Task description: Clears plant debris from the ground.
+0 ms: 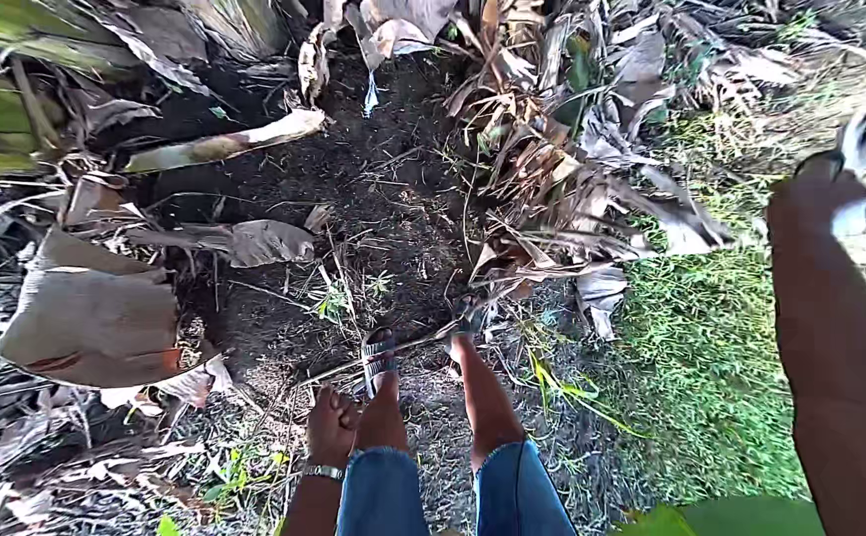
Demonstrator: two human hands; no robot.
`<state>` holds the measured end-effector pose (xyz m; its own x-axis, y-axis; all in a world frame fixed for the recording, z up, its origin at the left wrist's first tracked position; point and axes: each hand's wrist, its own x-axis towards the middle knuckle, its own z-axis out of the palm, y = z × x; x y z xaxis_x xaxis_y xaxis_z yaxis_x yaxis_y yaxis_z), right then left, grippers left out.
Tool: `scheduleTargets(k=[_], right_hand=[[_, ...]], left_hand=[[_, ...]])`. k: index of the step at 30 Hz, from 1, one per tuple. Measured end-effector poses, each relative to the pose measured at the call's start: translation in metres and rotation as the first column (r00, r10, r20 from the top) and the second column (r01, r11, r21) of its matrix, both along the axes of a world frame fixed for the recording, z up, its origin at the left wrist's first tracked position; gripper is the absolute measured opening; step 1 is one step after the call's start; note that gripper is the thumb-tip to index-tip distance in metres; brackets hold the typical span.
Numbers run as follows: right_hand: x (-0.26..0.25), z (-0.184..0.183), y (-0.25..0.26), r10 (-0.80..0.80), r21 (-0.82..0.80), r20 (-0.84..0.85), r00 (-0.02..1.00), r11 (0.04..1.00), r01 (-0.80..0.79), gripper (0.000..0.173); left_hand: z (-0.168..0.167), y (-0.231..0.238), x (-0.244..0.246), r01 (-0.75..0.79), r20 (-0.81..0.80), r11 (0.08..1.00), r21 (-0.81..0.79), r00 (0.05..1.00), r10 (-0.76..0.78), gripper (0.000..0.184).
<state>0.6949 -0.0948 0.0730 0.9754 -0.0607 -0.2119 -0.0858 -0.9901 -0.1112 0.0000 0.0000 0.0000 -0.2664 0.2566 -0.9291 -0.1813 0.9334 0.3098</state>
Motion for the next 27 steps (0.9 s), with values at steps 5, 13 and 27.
scheduleTargets(k=[5, 13, 27], right_hand=[[-0.090, 0.005, -0.051, 0.137, 0.131, -0.229, 0.964, 0.985, -0.109, 0.050], [-0.253, -0.119, 0.033, 0.411, 0.207, -0.736, 0.538, 0.893, -0.399, 0.066], [-0.028, -0.292, 0.045, -0.013, -0.128, -0.657, 0.754, 0.987, -0.095, 0.045]], left_hand=[[0.045, 0.061, 0.082, -0.018, 0.219, 0.991, 0.135, 0.976, -0.012, 0.057], [0.011, 0.125, 0.166, 0.121, 0.319, 0.978, 0.170, 0.932, -0.171, 0.057], [-0.091, 0.184, 0.108, 0.398, -0.022, 0.910, -0.117, 0.915, -0.403, 0.055]])
